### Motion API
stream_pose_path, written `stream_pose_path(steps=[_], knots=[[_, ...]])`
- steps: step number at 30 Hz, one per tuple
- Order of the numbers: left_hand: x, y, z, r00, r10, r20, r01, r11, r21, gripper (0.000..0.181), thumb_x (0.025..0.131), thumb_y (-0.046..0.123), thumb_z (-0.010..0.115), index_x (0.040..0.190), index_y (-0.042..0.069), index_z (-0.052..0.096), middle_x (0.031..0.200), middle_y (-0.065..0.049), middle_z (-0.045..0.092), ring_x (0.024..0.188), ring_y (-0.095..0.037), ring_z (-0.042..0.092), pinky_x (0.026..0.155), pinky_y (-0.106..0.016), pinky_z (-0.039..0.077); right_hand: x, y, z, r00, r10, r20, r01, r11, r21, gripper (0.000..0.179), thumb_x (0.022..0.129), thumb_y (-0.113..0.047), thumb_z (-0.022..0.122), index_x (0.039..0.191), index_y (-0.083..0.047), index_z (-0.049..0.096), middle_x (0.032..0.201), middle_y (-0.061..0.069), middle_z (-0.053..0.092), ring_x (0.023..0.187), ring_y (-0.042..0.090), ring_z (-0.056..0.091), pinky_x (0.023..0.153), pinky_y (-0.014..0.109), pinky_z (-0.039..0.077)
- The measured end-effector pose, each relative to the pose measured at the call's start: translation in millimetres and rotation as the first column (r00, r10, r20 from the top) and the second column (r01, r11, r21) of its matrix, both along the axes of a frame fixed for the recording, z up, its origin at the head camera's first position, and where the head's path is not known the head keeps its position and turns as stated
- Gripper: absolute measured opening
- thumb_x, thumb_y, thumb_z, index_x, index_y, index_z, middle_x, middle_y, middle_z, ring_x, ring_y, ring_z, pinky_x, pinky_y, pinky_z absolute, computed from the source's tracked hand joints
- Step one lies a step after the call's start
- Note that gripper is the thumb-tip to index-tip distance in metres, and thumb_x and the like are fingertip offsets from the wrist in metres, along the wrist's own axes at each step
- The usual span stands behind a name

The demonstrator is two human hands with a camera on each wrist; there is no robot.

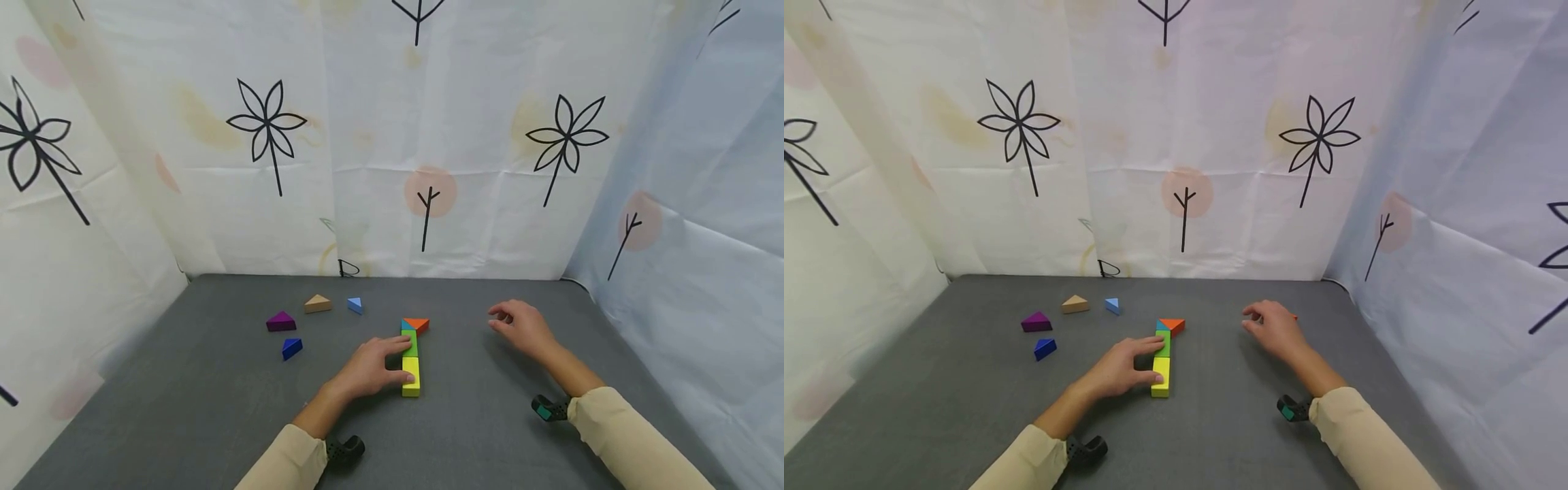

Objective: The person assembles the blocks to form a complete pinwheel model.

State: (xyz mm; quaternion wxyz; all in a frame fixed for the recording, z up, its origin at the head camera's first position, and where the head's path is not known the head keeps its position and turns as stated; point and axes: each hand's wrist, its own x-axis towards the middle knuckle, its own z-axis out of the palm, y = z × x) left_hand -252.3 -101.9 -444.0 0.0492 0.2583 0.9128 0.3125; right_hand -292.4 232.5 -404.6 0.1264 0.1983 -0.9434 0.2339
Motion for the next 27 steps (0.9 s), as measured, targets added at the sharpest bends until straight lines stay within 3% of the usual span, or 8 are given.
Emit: stream_pose_path(steps=[4,12,22,27], knots=[[0.0,0.1,0.3,1.0,0.001,-0.004,-0.001,1.0,0.001,0.068,0.084,0.049,0.073,0.143,0.022,0.052,0.147,0.009,0.045,0.133,-0.027,0.041,0.107,-0.053,0.027,1.7,11.7,0.2,1.0,-0.008,-0.005,0.008,1.0,0.029,0.024,0.09,-0.013,0.071,0.109,0.0,0.069,0.097,0.012,0.064,0.087,0.029,0.057,0.073,0.047,0.047],[2.4,0.4,1.7,1.0,-0.002,-0.019,0.002,1.0,0.013,0.068,0.084,0.048,0.073,0.143,0.02,0.052,0.147,0.008,0.045,0.135,-0.027,0.039,0.108,-0.053,0.026,6.7,32.2,-2.4,0.996,-0.082,-0.039,0.088,0.981,0.175,0.032,0.086,-0.026,0.075,0.108,-0.003,0.07,0.09,0.008,0.063,0.083,0.027,0.053,0.072,0.046,0.044],[4.2,0.7,3.5,1.0,-0.006,-0.018,0.007,1.0,0.018,0.068,0.084,0.048,0.072,0.143,0.02,0.052,0.148,0.008,0.044,0.136,-0.028,0.037,0.109,-0.055,0.024,8.5,50.3,-9.8,0.992,-0.128,-0.011,0.127,0.966,0.223,0.037,0.084,-0.035,0.075,0.105,-0.005,0.071,0.091,0.007,0.065,0.079,0.026,0.054,0.07,0.046,0.043],[4.2,1.3,3.8,1.0,0.0,-0.008,0.0,1.0,0.008,0.068,0.084,0.048,0.073,0.143,0.02,0.053,0.147,0.009,0.045,0.135,-0.028,0.038,0.108,-0.055,0.025,9.2,52.5,-10.3,0.991,-0.132,0.036,0.12,0.965,0.232,0.028,0.085,-0.031,0.075,0.098,-0.006,0.073,0.076,0.0,0.058,0.071,0.021,0.048,0.064,0.039,0.038]])
